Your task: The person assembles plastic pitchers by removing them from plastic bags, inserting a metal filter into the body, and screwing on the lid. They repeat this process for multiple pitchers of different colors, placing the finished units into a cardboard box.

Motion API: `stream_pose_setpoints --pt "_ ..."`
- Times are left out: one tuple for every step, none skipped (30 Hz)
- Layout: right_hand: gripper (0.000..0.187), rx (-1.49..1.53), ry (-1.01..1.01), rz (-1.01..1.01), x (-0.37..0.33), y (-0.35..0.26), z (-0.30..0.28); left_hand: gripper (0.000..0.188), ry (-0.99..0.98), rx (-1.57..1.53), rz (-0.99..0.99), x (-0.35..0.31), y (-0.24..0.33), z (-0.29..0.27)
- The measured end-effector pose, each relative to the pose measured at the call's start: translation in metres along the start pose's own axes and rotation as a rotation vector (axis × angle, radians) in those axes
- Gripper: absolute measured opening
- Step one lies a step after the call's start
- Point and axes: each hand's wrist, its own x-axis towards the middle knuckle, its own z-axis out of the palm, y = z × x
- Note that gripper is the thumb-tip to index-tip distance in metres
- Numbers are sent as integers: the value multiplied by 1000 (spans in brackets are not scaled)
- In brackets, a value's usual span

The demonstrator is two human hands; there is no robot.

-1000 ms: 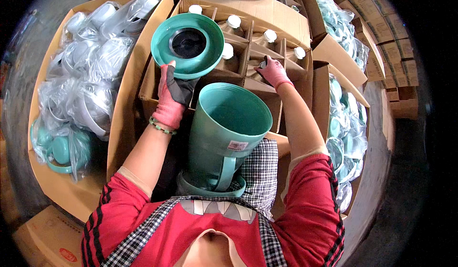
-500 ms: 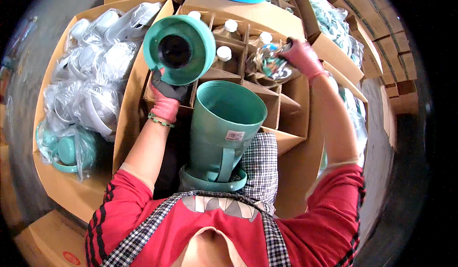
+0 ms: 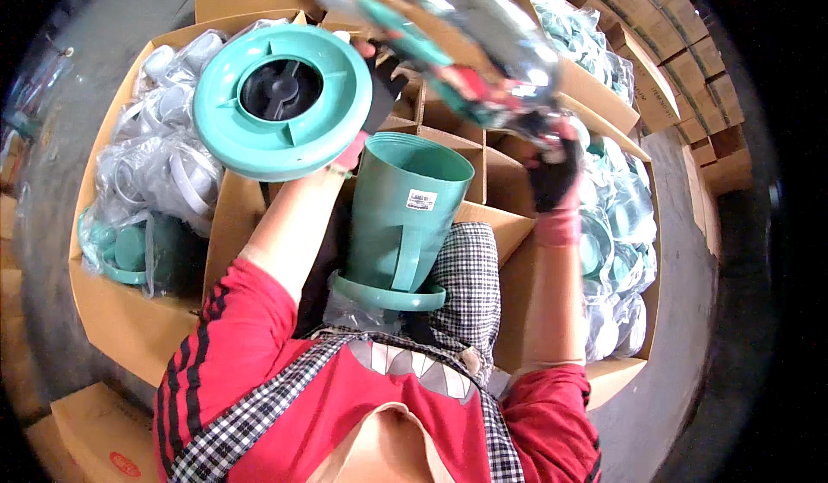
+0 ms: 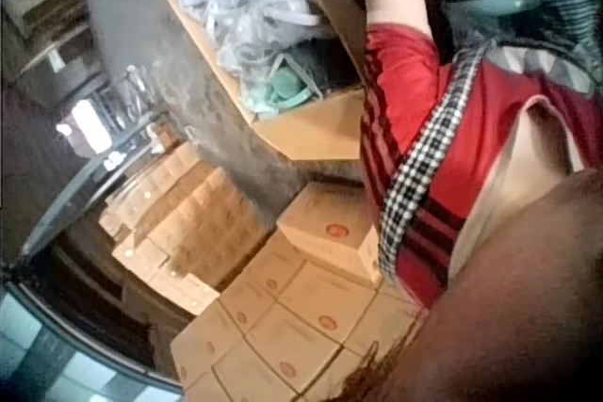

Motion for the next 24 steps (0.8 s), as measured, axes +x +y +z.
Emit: stream_pose_setpoints --pt "36 -178 -134 -40 3 22 1 29 -28 -12 26 7 6 3" --pt "41 -150 -207 -40 0 39 15 30 -8 -2 71 11 12 4" --pt "49 -194 -326 -182 10 56 3 30 29 -4 120 14 13 3" --pt "53 -309 -454 -265 20 65 4 30 53 14 164 18 18 5" --pt "56 -424 -582 -349 31 70 4 31 75 34 196 21 25 7" --pt "56 -404 -674 -187 32 71 10 31 115 53 232 18 29 2" --pt "56 -380 -764 -30 31 68 22 31 153 75 260 16 34 -2" --pt "60 -255 -746 60 23 66 29 31 193 105 277 11 39 -4" --pt "57 -45 -673 204 19 75 34 32 234 140 287 7 44 -5" --pt "54 -61 -623 203 26 84 30 32 275 172 282 1 46 -7" --pt "51 -77 -573 201 35 95 27 32 313 204 263 -2 47 -11" --pt "46 -128 -553 170 40 110 22 33 346 251 233 -10 49 -10" --pt "45 -241 -517 26 44 125 15 33 367 285 194 -15 47 -9" --pt "44 -352 -476 -119 48 138 8 33 377 317 141 -23 43 -6" --pt "42 -270 -461 26 39 130 16 33 386 358 98 -33 43 1" --pt "40 -198 -421 157 29 113 21 34 380 366 56 -39 36 6" --pt "42 -238 -461 154 46 126 0 34 369 372 20 -44 30 14" --pt "46 -324 -435 39 38 117 7 34 366 377 -4 -50 24 18" --pt "53 -415 -400 -85 28 100 16 35 361 371 -25 -56 16 19" --pt "68 -346 -467 -159 21 90 25 35 357 368 -31 -59 11 22" --pt "76 -312 -511 -240 25 93 26 35 352 361 -39 -60 6 22" --pt "76 -406 -643 -157 28 88 21 36 352 359 -40 -62 4 24" --pt "76 -499 -773 -70 30 81 16 36 355 367 -43 -65 3 24" --pt "73 -802 -846 -172 40 76 6 36 360 362 -41 -67 0 26"
